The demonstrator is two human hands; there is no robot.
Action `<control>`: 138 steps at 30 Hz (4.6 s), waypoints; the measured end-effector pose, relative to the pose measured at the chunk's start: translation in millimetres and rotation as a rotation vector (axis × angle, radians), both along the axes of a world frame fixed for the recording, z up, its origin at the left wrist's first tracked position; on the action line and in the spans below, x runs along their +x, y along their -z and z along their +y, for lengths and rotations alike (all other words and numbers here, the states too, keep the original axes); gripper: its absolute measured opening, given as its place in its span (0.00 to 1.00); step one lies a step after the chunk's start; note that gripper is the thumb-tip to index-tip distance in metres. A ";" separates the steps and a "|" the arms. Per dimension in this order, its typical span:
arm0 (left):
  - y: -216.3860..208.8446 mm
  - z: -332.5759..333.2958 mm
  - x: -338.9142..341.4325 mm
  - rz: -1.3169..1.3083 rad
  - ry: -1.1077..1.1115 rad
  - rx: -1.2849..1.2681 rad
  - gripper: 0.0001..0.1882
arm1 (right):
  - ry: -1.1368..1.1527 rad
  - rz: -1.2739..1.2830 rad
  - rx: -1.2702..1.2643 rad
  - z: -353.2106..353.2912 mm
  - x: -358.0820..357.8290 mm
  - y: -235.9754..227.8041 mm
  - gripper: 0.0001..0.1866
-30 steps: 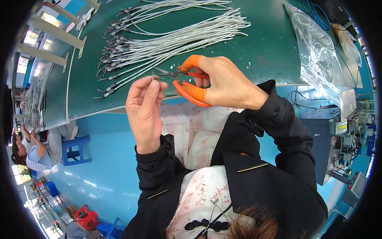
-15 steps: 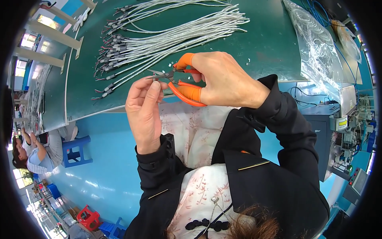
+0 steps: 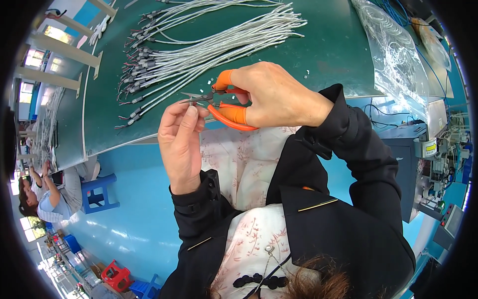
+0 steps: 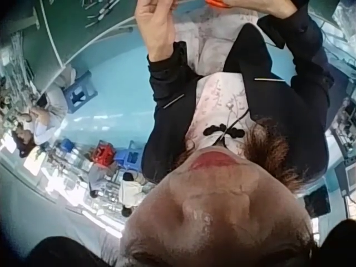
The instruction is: Strip insulation and process bundles of electrical wires using hand tools at a production workbench.
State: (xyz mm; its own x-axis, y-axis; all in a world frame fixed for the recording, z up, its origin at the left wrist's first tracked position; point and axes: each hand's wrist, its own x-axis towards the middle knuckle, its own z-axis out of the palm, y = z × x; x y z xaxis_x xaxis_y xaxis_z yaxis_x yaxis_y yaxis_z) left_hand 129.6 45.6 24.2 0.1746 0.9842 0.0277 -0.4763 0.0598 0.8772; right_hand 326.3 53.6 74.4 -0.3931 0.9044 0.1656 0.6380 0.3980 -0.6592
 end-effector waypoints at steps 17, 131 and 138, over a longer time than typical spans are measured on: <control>7.1 -2.8 0.3 -0.084 0.056 0.016 0.08 | -0.049 0.113 -0.163 5.5 8.2 4.1 0.18; 28.3 -7.3 -2.9 0.851 -0.618 0.788 0.11 | 0.136 0.791 -0.517 -1.9 -52.8 34.3 0.10; 30.1 -7.7 -5.4 0.861 -0.665 0.793 0.12 | 0.104 0.806 -0.478 -5.1 -58.4 34.0 0.10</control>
